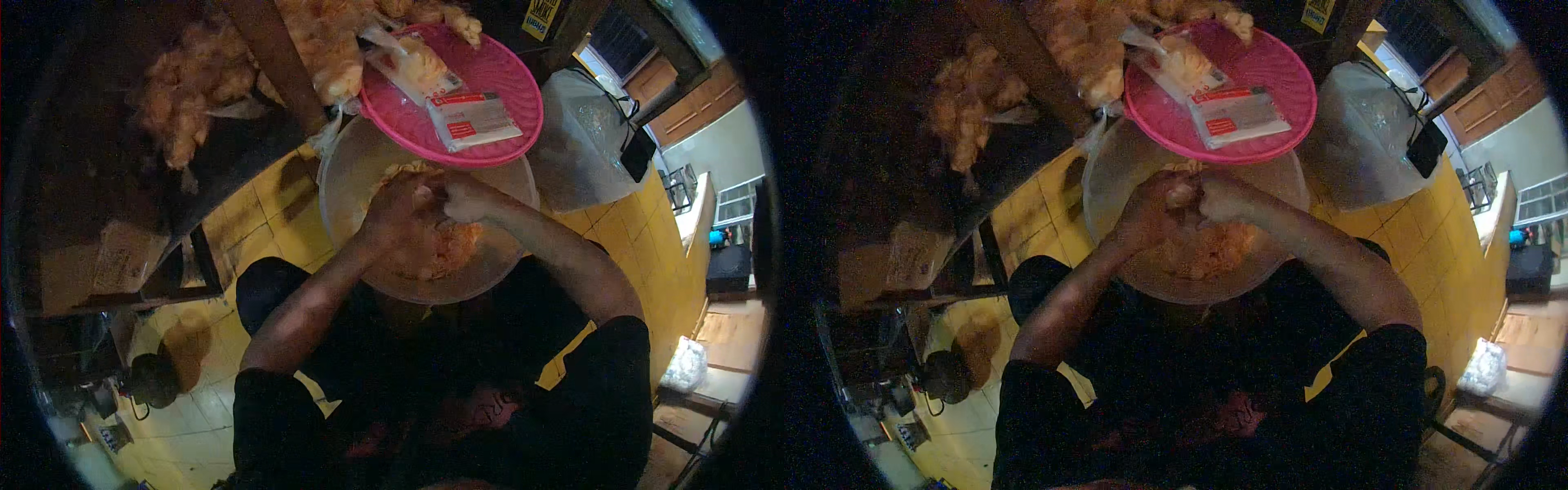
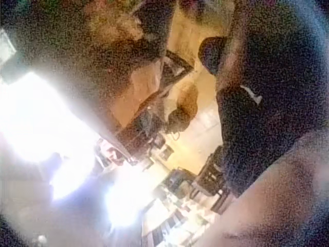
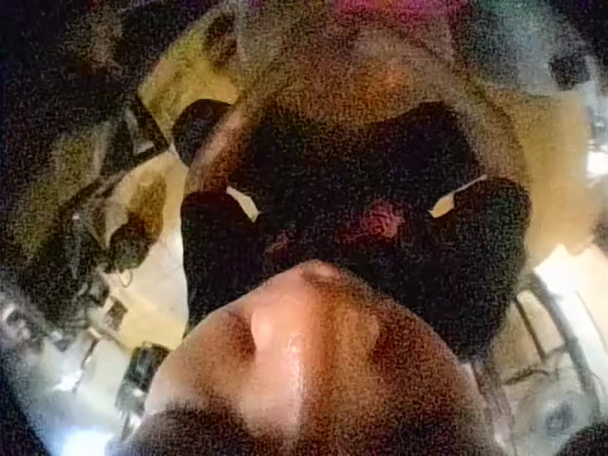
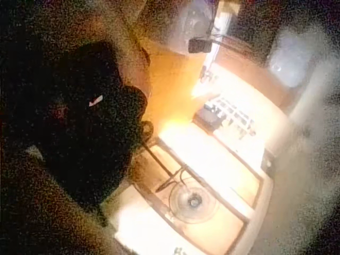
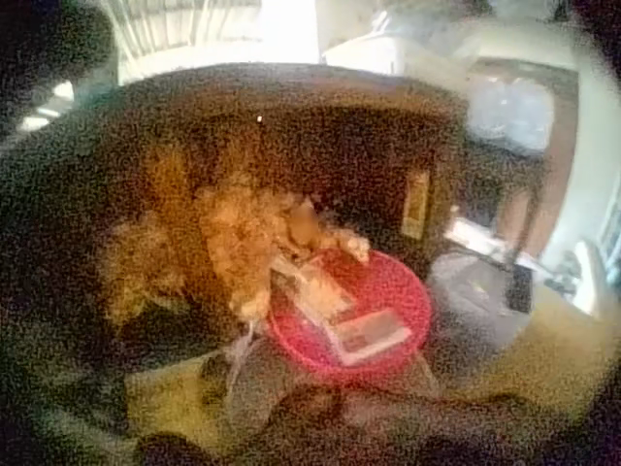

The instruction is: The person opens plastic bags of food by hand and empties their contents into a large bowl.

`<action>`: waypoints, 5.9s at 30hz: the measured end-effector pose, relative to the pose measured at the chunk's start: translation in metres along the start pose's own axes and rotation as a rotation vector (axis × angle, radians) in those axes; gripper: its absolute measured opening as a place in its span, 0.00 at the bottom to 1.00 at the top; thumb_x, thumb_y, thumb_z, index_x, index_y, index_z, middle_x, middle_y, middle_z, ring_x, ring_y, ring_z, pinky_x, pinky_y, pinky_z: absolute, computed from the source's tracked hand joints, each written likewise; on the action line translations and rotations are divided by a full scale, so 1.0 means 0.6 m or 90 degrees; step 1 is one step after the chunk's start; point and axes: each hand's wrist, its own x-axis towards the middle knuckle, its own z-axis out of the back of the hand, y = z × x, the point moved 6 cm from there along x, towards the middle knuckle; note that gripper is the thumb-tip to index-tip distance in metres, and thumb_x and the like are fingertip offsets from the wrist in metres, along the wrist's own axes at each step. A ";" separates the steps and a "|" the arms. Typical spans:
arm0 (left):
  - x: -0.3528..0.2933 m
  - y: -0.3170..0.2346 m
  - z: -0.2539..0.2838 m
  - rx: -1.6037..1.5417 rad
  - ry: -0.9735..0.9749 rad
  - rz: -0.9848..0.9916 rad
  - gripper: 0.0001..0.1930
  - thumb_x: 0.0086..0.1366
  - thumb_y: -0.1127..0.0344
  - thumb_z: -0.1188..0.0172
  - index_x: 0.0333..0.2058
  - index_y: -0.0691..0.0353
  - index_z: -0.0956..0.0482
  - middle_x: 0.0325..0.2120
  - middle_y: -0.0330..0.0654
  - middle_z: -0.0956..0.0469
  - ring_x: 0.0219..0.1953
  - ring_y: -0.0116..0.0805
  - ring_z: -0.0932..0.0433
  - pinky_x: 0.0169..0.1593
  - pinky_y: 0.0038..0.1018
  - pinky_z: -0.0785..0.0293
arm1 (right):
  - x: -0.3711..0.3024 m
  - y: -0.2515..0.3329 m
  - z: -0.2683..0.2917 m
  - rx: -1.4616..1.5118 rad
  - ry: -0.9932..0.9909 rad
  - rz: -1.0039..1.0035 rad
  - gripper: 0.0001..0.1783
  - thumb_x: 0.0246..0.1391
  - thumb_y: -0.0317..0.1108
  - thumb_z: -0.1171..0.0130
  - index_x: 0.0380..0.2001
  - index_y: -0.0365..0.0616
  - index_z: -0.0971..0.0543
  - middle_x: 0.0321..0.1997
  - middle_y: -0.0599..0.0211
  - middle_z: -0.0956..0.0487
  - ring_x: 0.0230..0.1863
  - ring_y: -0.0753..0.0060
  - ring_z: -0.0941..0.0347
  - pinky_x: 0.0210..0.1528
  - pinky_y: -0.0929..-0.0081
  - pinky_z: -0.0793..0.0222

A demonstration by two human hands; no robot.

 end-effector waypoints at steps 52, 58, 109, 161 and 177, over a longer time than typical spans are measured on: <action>-0.002 0.041 0.068 -0.220 -0.041 0.142 0.22 0.56 0.74 0.44 0.51 0.64 0.28 0.44 0.46 0.24 0.44 0.35 0.23 0.47 0.28 0.27 | -0.054 0.109 0.069 -0.039 -0.322 0.409 0.19 0.56 0.39 0.43 0.48 0.42 0.30 0.38 0.63 0.25 0.41 0.70 0.26 0.45 0.72 0.30; 0.007 0.008 0.050 -0.491 -0.052 0.101 0.23 0.60 0.73 0.42 0.55 0.64 0.31 0.45 0.42 0.24 0.40 0.28 0.22 0.42 0.22 0.25 | -0.052 0.100 0.039 -0.213 -0.331 0.398 0.19 0.57 0.29 0.47 0.52 0.39 0.33 0.41 0.57 0.25 0.46 0.63 0.26 0.48 0.70 0.30; -0.019 -0.032 0.051 -0.437 0.087 0.260 0.18 0.62 0.60 0.39 0.47 0.63 0.26 0.41 0.36 0.23 0.42 0.21 0.27 0.45 0.22 0.29 | -0.135 0.174 0.066 -0.112 -0.371 0.654 0.16 0.45 0.19 0.38 0.41 0.37 0.23 0.37 0.65 0.19 0.40 0.75 0.22 0.41 0.79 0.24; -0.063 -0.028 0.028 -0.831 0.110 0.202 0.31 0.68 0.42 0.59 0.61 0.59 0.41 0.58 0.45 0.37 0.58 0.38 0.35 0.58 0.33 0.34 | -0.125 0.131 -0.090 -0.720 -0.318 0.881 0.26 0.56 0.40 0.50 0.58 0.47 0.34 0.63 0.63 0.36 0.62 0.68 0.39 0.64 0.60 0.45; -0.022 -0.010 0.098 -0.967 0.113 0.077 0.12 0.70 0.54 0.54 0.35 0.54 0.30 0.20 0.30 0.31 0.26 0.28 0.29 0.37 0.26 0.33 | -0.097 0.148 0.015 -0.164 -0.346 0.633 0.12 0.54 0.38 0.45 0.39 0.44 0.26 0.39 0.65 0.24 0.41 0.67 0.28 0.42 0.73 0.33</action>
